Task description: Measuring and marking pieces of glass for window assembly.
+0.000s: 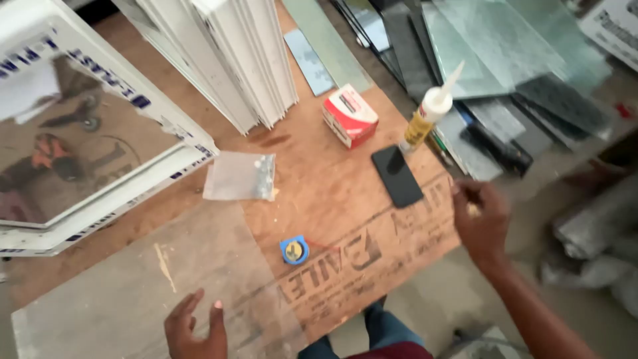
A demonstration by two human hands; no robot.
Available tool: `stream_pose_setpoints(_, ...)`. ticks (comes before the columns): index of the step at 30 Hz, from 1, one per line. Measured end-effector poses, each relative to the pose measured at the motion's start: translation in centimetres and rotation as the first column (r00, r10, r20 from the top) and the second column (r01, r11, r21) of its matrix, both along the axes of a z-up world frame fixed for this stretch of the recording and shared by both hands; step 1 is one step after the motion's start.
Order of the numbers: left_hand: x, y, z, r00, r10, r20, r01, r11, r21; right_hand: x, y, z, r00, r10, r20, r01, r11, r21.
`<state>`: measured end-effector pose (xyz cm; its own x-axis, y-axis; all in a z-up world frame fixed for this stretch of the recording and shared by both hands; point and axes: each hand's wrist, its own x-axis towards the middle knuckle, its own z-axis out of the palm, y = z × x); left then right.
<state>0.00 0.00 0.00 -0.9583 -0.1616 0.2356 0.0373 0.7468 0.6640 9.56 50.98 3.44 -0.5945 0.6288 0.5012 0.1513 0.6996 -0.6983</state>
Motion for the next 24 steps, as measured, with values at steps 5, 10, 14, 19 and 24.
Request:
stream_pose_setpoints(5, 1.4, 2.7, 2.0, 0.995, 0.049, 0.085, -0.046, 0.998, -0.039, -3.7, -4.2, 4.5, 0.978, 0.2, -0.056, -0.199, 0.98, 0.031)
stream_pose_setpoints(10, 3.4, 2.8, 1.2, 0.997, 0.06, -0.051, -0.061, 0.998, -0.008, -10.2, -5.9, 5.9, 0.935, 0.336, -0.117, -0.345, 0.937, -0.063)
stream_pose_setpoints(14, 4.0, 1.1, -0.7, 0.984, 0.16, -0.084, -0.161, 0.987, -0.004, -19.3, -4.6, 6.0, 0.894, 0.369, -0.253, -0.391, 0.919, -0.045)
stream_pose_setpoints(19, 4.1, -2.8, -3.5, 0.971, 0.238, 0.004, -0.238, 0.97, 0.043, -31.4, -1.0, 3.5, 0.913, 0.342, -0.222, -0.365, 0.929, -0.069)
stream_pose_setpoints(24, 5.2, -8.1, -7.3, 0.933, 0.355, 0.055, -0.34, 0.923, -0.181, -42.1, 6.8, -6.9, 0.978, 0.078, 0.196, -0.112, 0.979, 0.168)
